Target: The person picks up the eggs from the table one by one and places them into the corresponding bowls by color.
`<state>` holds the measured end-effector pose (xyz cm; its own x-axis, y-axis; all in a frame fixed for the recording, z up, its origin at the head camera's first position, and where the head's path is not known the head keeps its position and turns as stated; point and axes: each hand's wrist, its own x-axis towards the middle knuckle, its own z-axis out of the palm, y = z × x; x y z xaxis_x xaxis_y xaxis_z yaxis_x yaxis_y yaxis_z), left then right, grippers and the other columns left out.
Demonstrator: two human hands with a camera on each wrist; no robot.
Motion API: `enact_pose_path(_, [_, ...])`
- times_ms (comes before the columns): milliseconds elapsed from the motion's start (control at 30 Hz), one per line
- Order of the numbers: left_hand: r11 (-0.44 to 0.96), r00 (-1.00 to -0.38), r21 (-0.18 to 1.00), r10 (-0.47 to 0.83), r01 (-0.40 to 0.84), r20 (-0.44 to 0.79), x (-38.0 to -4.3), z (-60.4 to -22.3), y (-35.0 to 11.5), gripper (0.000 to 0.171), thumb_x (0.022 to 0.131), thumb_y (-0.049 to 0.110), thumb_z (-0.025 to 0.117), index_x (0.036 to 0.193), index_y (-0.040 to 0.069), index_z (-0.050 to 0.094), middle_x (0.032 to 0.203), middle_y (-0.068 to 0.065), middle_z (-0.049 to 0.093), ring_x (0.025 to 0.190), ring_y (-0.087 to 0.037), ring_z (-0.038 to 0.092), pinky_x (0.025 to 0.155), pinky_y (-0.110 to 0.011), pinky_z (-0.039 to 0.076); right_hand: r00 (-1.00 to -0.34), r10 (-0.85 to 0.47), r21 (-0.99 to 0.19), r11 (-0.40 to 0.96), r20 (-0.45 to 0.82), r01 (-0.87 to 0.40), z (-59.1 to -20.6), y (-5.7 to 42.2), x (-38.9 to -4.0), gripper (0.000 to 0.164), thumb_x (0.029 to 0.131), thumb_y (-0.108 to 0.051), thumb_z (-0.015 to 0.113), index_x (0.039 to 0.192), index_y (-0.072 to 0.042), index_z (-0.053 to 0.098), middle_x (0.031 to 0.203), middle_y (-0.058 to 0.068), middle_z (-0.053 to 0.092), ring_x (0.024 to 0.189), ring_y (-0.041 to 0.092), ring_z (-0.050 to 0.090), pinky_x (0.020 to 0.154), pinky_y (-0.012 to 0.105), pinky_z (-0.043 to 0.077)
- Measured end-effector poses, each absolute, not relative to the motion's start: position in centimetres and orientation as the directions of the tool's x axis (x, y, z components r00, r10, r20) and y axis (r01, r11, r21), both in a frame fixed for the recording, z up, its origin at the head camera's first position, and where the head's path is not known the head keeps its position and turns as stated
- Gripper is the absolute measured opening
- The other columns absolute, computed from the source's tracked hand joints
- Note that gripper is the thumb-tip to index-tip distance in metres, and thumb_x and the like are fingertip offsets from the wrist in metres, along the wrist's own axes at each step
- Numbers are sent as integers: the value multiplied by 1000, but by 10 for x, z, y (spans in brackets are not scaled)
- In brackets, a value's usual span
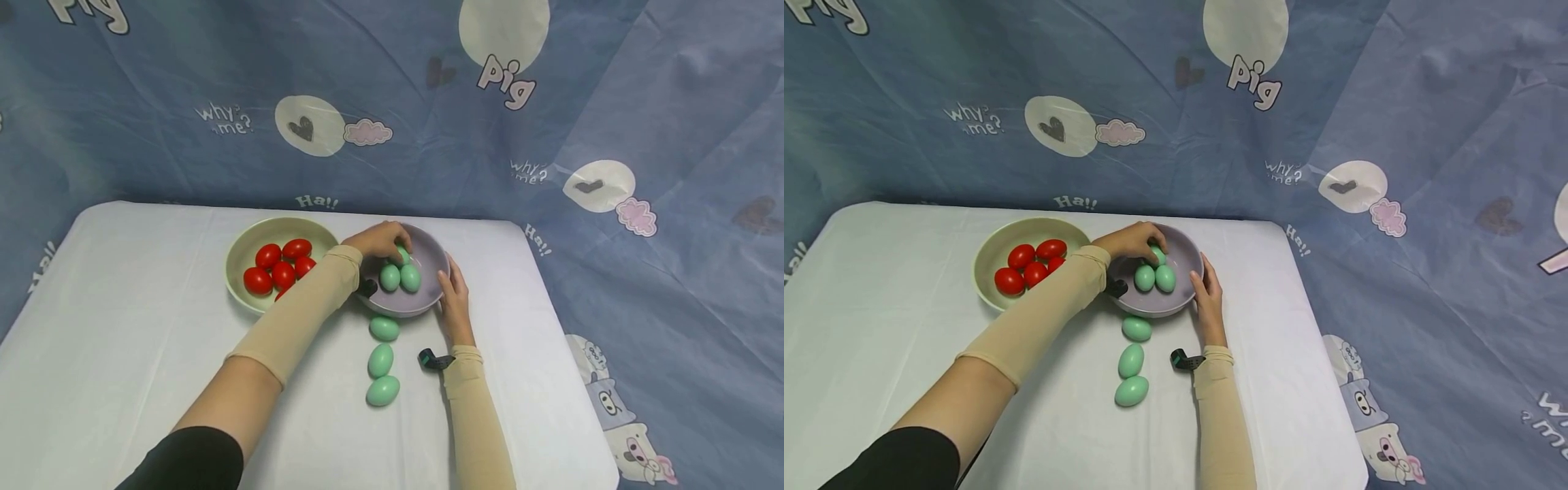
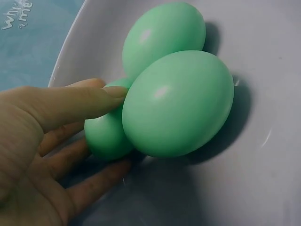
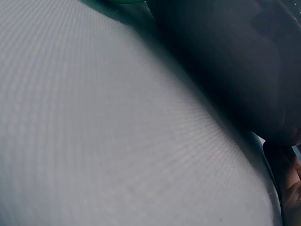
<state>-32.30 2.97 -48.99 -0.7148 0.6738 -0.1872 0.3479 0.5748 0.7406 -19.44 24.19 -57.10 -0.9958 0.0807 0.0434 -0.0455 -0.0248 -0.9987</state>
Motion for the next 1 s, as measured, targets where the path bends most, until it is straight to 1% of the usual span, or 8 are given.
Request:
enact_pose_path(133, [581,-722,737,666,345,-187,-321,-488,29,28,86,2,78,114,4,77,117,-12,75,105,-25,66,96,-37,57,-996,81,-999,-33,32,-35,-571,241,-194,55,107,-41,55,158,-29,41,166,-6,37,153,20,40,121,33,44])
enact_pose_path(300, [565,-722,748,671,349,-170,-319,-485,28,28,87,2,77,115,2,76,118,-13,75,110,-27,67,100,-38,57,-997,69,-998,-44,34,-37,-572,241,-193,55,107,-41,55,158,-30,41,166,-6,38,152,20,41,121,35,44])
enact_pose_path(433, [530,-712,760,690,376,-128,-317,-481,25,27,90,5,76,117,2,75,121,-14,74,119,-30,67,107,-41,55,-997,73,-999,-39,31,-34,-571,241,-193,53,107,-41,55,157,-31,42,165,-7,38,151,20,42,122,36,43])
enact_pose_path(600, [481,-707,771,705,418,-56,-314,-474,19,29,91,8,76,119,2,74,125,-14,73,128,-32,63,115,-43,50,-997,70,-998,-54,36,-40,-568,241,-193,54,107,-38,55,158,-28,41,167,-4,36,152,23,40,124,39,40])
enact_pose_path(700, [460,-709,773,705,438,-18,-309,-470,14,30,91,9,76,120,1,74,126,-14,73,129,-32,62,116,-43,49,-997,70,-997,-58,36,-40,-568,241,-193,54,107,-37,55,158,-27,41,167,-3,36,152,23,40,124,39,40])
enact_pose_path(800, [432,-713,780,701,452,25,-301,-466,8,31,91,10,75,120,0,74,126,-14,73,128,-33,62,116,-44,49,-996,76,-998,-47,38,-42,-568,240,-193,54,107,-39,55,158,-29,42,166,-5,37,151,21,41,124,39,41])
enact_pose_path(933, [404,-718,793,694,456,59,-287,-463,1,31,93,12,76,121,0,73,127,-13,71,127,-32,62,111,-47,53,-996,79,-999,-31,37,-39,-568,240,-193,54,106,-42,56,158,-31,42,166,-7,38,151,19,43,123,37,42])
enact_pose_path(1000, [387,-719,807,692,446,65,-279,-462,-2,31,93,12,76,121,0,73,126,-12,70,126,-31,61,107,-48,56,-997,76,-999,-35,34,-36,-568,240,-193,54,106,-41,55,158,-31,42,166,-6,38,151,19,42,123,36,42])
